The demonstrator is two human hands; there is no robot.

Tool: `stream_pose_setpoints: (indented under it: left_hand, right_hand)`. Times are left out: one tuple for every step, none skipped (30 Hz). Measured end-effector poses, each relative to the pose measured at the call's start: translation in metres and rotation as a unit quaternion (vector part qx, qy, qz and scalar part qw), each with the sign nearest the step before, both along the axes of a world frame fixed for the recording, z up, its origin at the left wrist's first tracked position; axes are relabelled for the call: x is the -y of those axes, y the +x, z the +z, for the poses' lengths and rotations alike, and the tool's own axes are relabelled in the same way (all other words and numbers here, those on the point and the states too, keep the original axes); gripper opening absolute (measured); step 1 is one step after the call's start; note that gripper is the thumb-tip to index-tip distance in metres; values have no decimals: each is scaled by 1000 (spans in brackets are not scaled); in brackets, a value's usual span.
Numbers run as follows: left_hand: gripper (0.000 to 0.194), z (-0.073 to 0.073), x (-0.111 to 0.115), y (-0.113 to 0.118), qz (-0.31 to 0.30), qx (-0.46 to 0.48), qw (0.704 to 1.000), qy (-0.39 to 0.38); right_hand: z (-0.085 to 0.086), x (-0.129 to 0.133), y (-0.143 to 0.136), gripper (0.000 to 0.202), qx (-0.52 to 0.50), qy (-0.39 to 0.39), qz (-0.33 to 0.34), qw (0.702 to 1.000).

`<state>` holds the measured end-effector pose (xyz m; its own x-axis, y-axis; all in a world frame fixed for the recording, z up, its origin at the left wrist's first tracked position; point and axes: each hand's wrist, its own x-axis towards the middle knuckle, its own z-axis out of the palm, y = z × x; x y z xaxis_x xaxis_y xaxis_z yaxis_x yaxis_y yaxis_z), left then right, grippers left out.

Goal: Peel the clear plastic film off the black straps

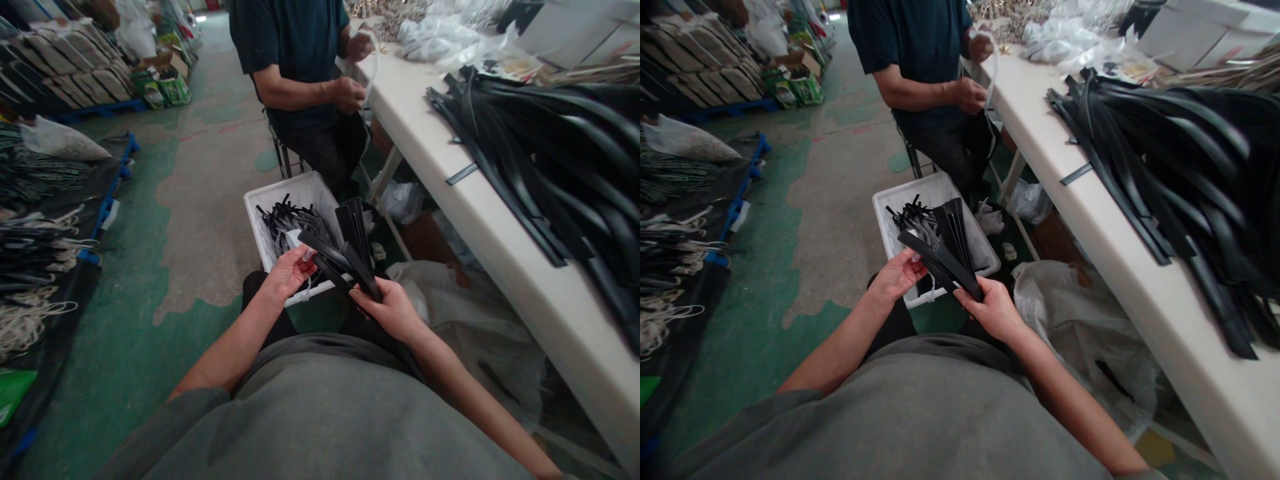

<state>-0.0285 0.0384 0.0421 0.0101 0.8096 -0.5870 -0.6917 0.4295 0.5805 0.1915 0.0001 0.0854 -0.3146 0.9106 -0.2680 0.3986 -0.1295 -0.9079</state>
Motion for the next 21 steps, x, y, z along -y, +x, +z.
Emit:
stream_pose_setpoints:
  left_hand:
    - [19, -1, 0, 0, -2, -6, 1000, 3]
    - [20, -2, 0, 0, -3, -12, 1000, 6]
    - [21, -2, 0, 1, -2, -16, 1000, 7]
    - [21, -3, 0, 1, -1, -18, 1000, 8]
    - [21, -2, 1, 2, 1, -19, 1000, 6]
    - [20, -2, 1, 2, 2, -19, 1000, 4]
    - [20, -1, 1, 3, 2, -19, 1000, 0]
    - [19, 1, 1, 3, 0, -20, 1000, -5]
    - [19, 2, 1, 3, -2, -20, 1000, -11]
    - [18, 2, 1, 3, -3, -22, 1000, -17]
    - [18, 3, 0, 3, -4, -23, 1000, -19]
    - [17, 3, 0, 4, -4, -23, 1000, -19]
    - [17, 2, 1, 5, -3, -24, 1000, -15]
    - [17, 2, 3, 6, 1, -25, 1000, -11]
    - [18, 1, 5, 9, 5, -27, 1000, -7]
    - [20, 0, 9, 12, 11, -28, 1000, -2]
    - [23, -3, 12, 16, 19, -33, 999, -6]
    - [26, -7, 14, 19, 19, -40, 999, -11]
    - [28, -11, 15, 22, 24, -49, 998, -10]
    - [28, -16, 14, 25, 23, -50, 998, -2]
    - [28, -19, 11, 27, 12, -56, 998, 13]
  right_hand:
    - [0, 0, 0, 29, 2, 6, 0, 1000]
    - [0, 1, 0, 29, 1, 9, 3, 1000]
    - [0, 1, 0, 29, 0, 10, 7, 1000]
    - [1, 2, 1, 29, 1, 13, 12, 1000]
    - [1, 2, 1, 29, 5, 17, 17, 1000]
    - [2, 2, 1, 29, 11, 21, 20, 1000]
    - [2, 2, 1, 28, 18, 24, 22, 999]
    - [2, 1, 0, 28, 25, 24, 21, 999]
    - [2, 1, 0, 29, 30, 22, 19, 999]
    - [1, -1, -1, 29, 33, 18, 16, 999]
    - [0, -2, -1, 29, 33, 13, 14, 999]
    - [-1, -3, -2, 29, 32, 12, 11, 999]
    - [-2, -3, -2, 29, 31, 15, 8, 999]
    - [-4, -3, -2, 29, 32, 20, 8, 999]
    - [-7, -1, -2, 28, 34, 29, 8, 999]
    - [-10, 0, -1, 28, 38, 39, 8, 998]
    - [-16, 1, -1, 27, 46, 43, 14, 998]
    - [-23, 1, -1, 27, 50, 55, 7, 997]
    - [-32, -1, -2, 26, 56, 57, 0, 997]
    - [-40, -5, -4, 25, 61, 57, -1, 996]
    - [-48, -10, -7, 23, 66, 69, -7, 995]
